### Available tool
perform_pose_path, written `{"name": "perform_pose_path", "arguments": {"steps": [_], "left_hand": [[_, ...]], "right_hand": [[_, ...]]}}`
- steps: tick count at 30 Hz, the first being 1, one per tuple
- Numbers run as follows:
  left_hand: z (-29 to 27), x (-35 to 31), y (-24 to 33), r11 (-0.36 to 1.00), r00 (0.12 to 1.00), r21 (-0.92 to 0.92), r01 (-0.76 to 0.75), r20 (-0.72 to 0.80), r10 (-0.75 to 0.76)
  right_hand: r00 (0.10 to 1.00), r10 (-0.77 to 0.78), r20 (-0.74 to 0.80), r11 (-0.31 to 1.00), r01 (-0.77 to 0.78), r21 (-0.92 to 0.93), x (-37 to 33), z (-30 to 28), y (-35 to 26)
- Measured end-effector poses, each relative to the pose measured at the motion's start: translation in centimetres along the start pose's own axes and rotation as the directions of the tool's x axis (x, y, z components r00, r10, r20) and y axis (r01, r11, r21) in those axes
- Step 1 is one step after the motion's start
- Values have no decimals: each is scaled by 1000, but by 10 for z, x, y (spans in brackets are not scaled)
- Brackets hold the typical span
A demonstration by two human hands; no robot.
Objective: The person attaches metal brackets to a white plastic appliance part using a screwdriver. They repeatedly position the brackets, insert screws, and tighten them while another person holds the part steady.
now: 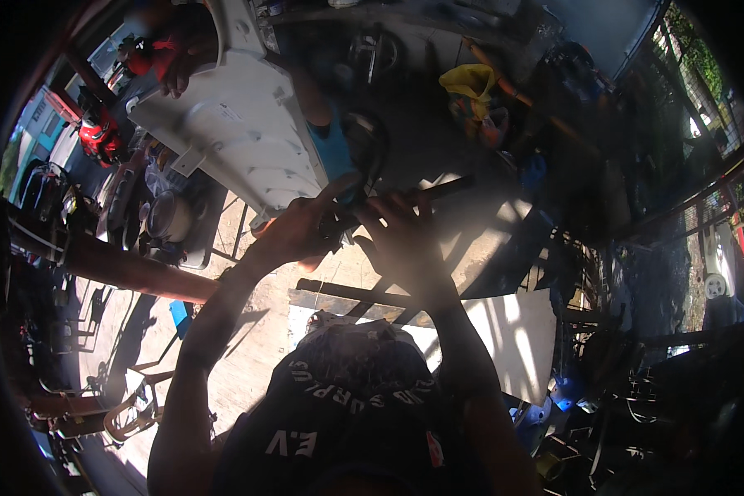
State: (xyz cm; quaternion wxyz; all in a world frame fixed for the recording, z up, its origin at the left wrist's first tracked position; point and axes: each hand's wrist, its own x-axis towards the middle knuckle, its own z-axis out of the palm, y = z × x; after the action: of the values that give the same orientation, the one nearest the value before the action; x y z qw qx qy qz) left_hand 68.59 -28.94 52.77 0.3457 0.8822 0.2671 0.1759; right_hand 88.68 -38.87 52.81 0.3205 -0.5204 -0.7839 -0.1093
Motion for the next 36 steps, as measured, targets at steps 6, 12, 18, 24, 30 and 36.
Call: {"name": "perform_pose_path", "arguments": {"steps": [6,12,18,24,30,36], "left_hand": [[-14,3,9,975,987,184,-123,123,101],[-19,-3,12,942,928,334,18,346,-140],[16,-21,-40,814,868,384,-437,419,268],[82,-56,-90,899,864,229,-374,437,249],[86,-71,-63,942,873,58,-329,400,280],[90,-92,-65,891,885,17,-453,129,447]], "right_hand": [[959,198,204,780,-280,560,5,52,11],[936,207,286,681,-347,644,-24,89,-14],[908,313,277,522,-409,749,-62,138,-45],[669,542,509,254,-708,659,-143,180,-68],[634,613,472,371,-758,537,-175,166,-79],[567,809,155,438,-757,484,-174,171,-92]]}}
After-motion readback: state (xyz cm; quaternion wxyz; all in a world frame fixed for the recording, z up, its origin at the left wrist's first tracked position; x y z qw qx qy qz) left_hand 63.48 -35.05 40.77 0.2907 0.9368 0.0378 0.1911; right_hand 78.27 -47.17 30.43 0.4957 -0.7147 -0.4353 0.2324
